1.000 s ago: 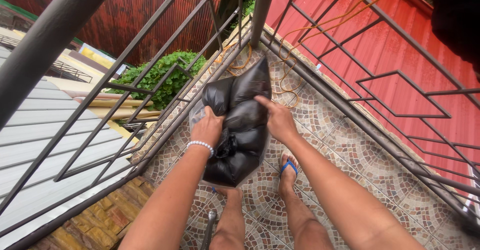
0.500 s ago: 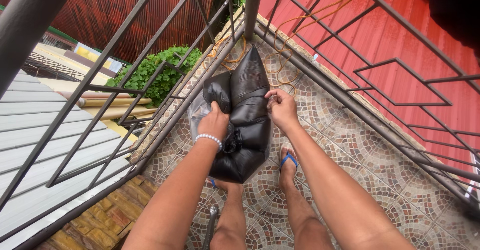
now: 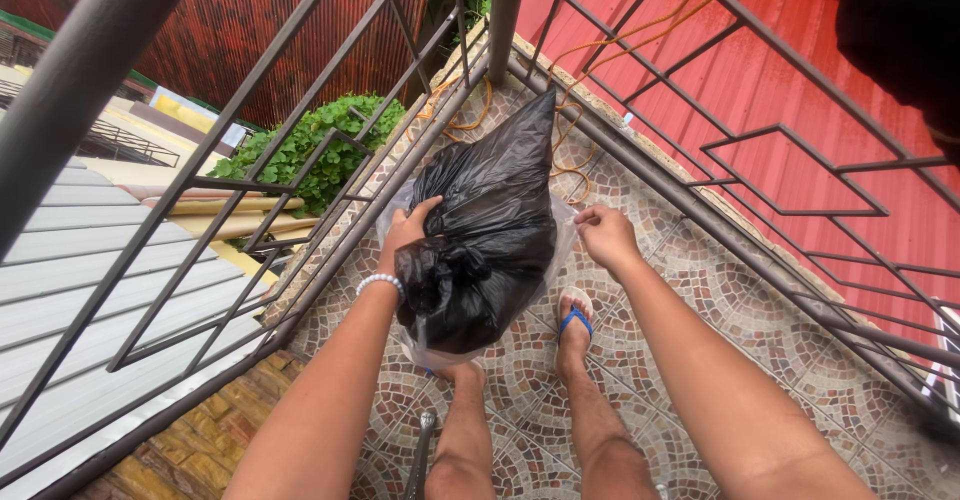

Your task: The person ties a black plastic bag on a balcony, then picks up a folded black plastic sheet and unfolds it. The person handles the bag and sheet by hand without using tools.

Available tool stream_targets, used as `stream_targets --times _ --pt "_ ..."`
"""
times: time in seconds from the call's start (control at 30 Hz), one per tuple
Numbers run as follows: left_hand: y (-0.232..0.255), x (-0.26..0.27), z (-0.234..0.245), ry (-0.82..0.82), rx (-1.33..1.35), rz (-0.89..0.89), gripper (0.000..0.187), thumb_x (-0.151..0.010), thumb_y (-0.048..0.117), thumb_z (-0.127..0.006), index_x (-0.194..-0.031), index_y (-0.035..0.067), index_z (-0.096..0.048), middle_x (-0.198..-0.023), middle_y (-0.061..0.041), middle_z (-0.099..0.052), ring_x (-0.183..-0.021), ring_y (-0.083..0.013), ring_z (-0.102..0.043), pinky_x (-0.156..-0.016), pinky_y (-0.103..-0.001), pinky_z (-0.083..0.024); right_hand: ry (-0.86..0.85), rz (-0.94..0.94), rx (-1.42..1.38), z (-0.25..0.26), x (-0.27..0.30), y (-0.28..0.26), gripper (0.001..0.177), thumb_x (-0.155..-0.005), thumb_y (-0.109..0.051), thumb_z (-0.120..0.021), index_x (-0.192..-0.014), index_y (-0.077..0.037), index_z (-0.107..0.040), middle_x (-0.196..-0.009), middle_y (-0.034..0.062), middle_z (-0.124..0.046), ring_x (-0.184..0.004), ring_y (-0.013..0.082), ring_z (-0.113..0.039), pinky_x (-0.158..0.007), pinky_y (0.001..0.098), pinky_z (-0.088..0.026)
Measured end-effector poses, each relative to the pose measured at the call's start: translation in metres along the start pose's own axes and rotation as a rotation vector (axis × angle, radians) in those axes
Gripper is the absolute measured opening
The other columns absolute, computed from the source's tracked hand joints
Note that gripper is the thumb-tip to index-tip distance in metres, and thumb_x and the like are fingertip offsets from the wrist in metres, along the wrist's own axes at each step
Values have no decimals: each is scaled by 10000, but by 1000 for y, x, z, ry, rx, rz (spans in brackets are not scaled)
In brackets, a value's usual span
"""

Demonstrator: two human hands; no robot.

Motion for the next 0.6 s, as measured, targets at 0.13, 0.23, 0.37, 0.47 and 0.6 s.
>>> stream_targets --times 0.13,0.23,0.37,0.47,0.6 --pt "-25 -25 -8 16 71 -52 661 -779 252 -846 -1394 339 -619 -1161 -207 -563 -1104 -361 -654 -991 -395 -524 128 437 92 23 40 -67 201 -832 -126 -747 -1016 -46 -745 -1063 124 -695 -923 222 -684 -812 350 -544" --pt "-30 -29 -10 27 72 -14 598 -785 255 -854 -1346 327 -662 -1167 -197 -562 -1101 -353 -657 -995 -388 -523 -71 629 53 15 81 -117 207 -823 -127 -734 -1020 -61 -727 -1132 72 -720 -960 215 -705 -836 342 -568" --pt "-8 -10 2 15 -22 59 487 -791 232 -857 -1247 313 -704 -1316 -171 -508 -1118 -324 -658 -1003 -372 -518 -128 1013 53 -17 120 -161 343 -802 -116 -756 -1123 -10 -697 -1171 155 -675 -1070 349 -651 -891 408 -538" --pt "11 13 15 116 -116 -46 379 -801 155 -839 -1150 277 -761 -1380 -188 -488 -1148 -351 -641 -1003 -389 -523 -306 791 234 -57 111 -149 413 -831 -92 -727 -1236 -39 -671 -1042 98 -720 -1023 316 -667 -936 415 -517" --pt "30 26 22 217 -97 -154 249 -791 56 -802 -977 221 -813 -1435 -235 -444 -1116 -381 -654 -951 -400 -551 -251 776 256 -72 107 -136 209 -905 -67 -676 -1109 -68 -724 -1116 109 -700 -1091 303 -678 -981 400 -532"
Point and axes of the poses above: each hand's wrist, its own x-axis away from the middle knuckle, its own z-axis out of the back of the hand, y = z × x, the point moved 5 cm from there along -x, towards the middle knuckle
